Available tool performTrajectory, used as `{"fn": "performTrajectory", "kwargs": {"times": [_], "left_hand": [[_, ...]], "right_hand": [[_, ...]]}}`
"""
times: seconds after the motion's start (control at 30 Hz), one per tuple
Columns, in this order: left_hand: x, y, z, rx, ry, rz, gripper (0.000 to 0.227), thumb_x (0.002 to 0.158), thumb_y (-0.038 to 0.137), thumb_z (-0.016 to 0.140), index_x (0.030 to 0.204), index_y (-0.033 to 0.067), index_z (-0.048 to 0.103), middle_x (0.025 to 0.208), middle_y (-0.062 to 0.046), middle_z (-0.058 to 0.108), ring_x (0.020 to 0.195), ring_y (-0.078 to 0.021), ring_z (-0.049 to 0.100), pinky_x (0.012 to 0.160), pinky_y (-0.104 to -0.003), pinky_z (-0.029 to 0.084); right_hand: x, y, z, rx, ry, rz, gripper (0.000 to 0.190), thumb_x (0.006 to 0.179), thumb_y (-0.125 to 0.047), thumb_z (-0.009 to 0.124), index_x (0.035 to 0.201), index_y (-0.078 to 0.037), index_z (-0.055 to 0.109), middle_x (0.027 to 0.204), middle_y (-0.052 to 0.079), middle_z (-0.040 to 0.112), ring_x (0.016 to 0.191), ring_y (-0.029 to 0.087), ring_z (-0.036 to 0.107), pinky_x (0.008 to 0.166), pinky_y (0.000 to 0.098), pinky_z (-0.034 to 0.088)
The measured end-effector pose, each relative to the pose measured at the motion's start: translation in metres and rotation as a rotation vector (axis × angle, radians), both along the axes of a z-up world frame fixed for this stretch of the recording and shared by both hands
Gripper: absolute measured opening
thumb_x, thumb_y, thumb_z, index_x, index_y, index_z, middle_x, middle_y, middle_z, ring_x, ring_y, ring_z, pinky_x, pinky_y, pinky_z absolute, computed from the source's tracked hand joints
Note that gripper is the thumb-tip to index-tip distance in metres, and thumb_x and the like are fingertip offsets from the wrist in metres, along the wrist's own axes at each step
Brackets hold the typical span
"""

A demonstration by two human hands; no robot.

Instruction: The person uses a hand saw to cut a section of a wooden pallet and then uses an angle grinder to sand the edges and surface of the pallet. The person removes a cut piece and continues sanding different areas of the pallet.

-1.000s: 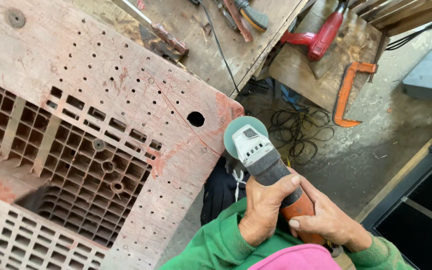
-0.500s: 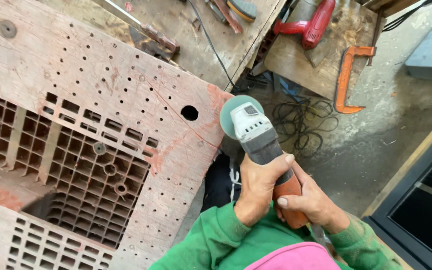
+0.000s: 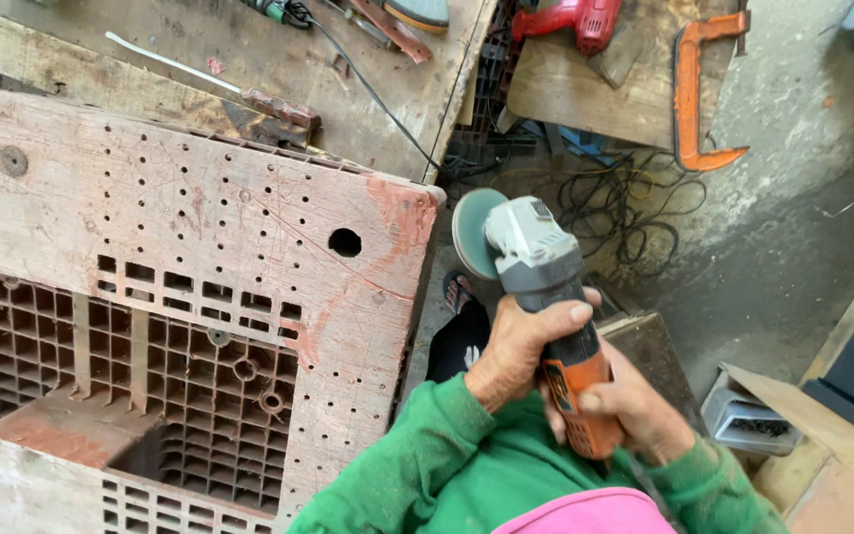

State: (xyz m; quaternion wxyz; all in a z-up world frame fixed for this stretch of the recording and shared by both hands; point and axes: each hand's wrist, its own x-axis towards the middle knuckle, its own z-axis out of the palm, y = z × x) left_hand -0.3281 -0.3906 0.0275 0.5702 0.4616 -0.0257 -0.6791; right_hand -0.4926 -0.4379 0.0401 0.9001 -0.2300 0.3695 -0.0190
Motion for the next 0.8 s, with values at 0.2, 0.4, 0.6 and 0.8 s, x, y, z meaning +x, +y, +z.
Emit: {"fn": "performTrajectory", "kwargs": {"times": [0.2,0.4,0.6,0.8], "left_hand": [[0.007,-0.021,-0.011,0.15,-0.095,0.08,0.038,0.083,0.029,0.079,0.1,-0.0025,0.068,0.087,-0.006,0.067,0.073,-0.015,0.064,0.066,-0.032,0.054],[0.018,-0.028,-0.016,0.229,-0.212,0.129,0.035,0.082,0.027,0.078,0.099,-0.002,0.068,0.086,-0.004,0.067,0.071,-0.0133,0.062,0.065,-0.032,0.054],[0.017,-0.02,-0.008,0.275,-0.223,0.105,0.037,0.081,0.025,0.077,0.104,-0.0023,0.068,0.09,-0.005,0.069,0.075,-0.0132,0.062,0.068,-0.031,0.055],[0.021,0.003,-0.005,0.245,-0.302,0.026,0.04,0.08,0.027,0.078,0.105,-0.0025,0.068,0.093,-0.005,0.07,0.078,-0.0127,0.064,0.07,-0.03,0.056]], "right_hand": [[0.021,-0.023,-0.024,-0.072,0.086,0.044,0.077,0.065,-0.031,0.084,0.128,-0.004,0.048,0.087,0.015,0.064,0.062,0.025,0.069,0.053,0.039,0.059],[0.036,-0.03,-0.043,-0.027,0.026,0.109,0.067,0.069,-0.029,0.082,0.12,-0.003,0.048,0.084,0.012,0.063,0.06,0.024,0.068,0.052,0.0394,0.058],[0.031,-0.017,-0.053,0.045,0.03,0.148,0.065,0.068,-0.032,0.082,0.116,0.001,0.053,0.081,0.013,0.064,0.059,0.025,0.068,0.052,0.0378,0.057],[0.03,0.018,-0.059,0.047,-0.033,0.095,0.065,0.071,-0.035,0.08,0.116,0.005,0.056,0.085,0.014,0.066,0.063,0.024,0.068,0.056,0.037,0.057]]}}
